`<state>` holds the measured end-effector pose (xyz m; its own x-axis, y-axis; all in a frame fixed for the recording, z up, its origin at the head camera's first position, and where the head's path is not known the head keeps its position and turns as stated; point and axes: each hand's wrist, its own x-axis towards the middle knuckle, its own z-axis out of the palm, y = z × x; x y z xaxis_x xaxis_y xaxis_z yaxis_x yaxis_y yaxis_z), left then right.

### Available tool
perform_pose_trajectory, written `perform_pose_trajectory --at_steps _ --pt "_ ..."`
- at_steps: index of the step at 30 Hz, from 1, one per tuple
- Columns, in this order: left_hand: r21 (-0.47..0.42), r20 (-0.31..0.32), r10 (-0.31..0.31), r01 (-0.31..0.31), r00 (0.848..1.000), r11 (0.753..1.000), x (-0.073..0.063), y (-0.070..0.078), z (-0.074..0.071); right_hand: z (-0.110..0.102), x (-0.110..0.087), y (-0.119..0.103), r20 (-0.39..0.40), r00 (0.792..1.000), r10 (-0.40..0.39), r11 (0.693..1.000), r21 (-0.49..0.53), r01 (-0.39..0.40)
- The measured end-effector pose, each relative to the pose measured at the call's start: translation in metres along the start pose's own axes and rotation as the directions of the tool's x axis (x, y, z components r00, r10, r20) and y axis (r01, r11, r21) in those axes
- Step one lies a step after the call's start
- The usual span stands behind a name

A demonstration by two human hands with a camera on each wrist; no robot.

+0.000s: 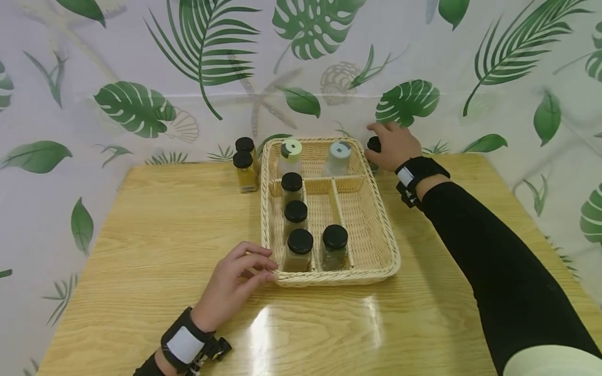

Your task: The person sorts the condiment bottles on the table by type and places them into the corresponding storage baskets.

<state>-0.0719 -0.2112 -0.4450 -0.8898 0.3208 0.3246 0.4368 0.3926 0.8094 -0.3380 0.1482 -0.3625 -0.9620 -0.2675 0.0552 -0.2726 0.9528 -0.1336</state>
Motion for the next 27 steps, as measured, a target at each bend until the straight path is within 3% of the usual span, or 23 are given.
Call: perform_pose_trajectory --at_steps 4,11,18,27 --pt "0.010 -0.009 -0.002 0.002 1.000 1.000 -0.001 -0.001 -0.001 0.004 0.007 0.001 0.014 1.000 0.001 1.000 -0.001 -0.001" --pt "0.002 0.006 0.002 -0.002 1.000 1.000 -0.002 -0.002 0.001 0.009 0.009 0.009 0.030 0.998 -0.062 0.998 0.003 0.062" --pt "-0.005 -0.013 -0.011 0.011 1.000 1.000 -0.004 -0.001 -0.002 0.007 0.013 0.003 0.014 0.992 -0.126 0.992 0.009 0.126" --pt "-0.007 0.001 -0.001 0.001 1.000 1.000 -0.001 -0.001 -0.001 0.011 0.015 0.010 -0.003 0.995 -0.100 0.995 -0.007 0.100"
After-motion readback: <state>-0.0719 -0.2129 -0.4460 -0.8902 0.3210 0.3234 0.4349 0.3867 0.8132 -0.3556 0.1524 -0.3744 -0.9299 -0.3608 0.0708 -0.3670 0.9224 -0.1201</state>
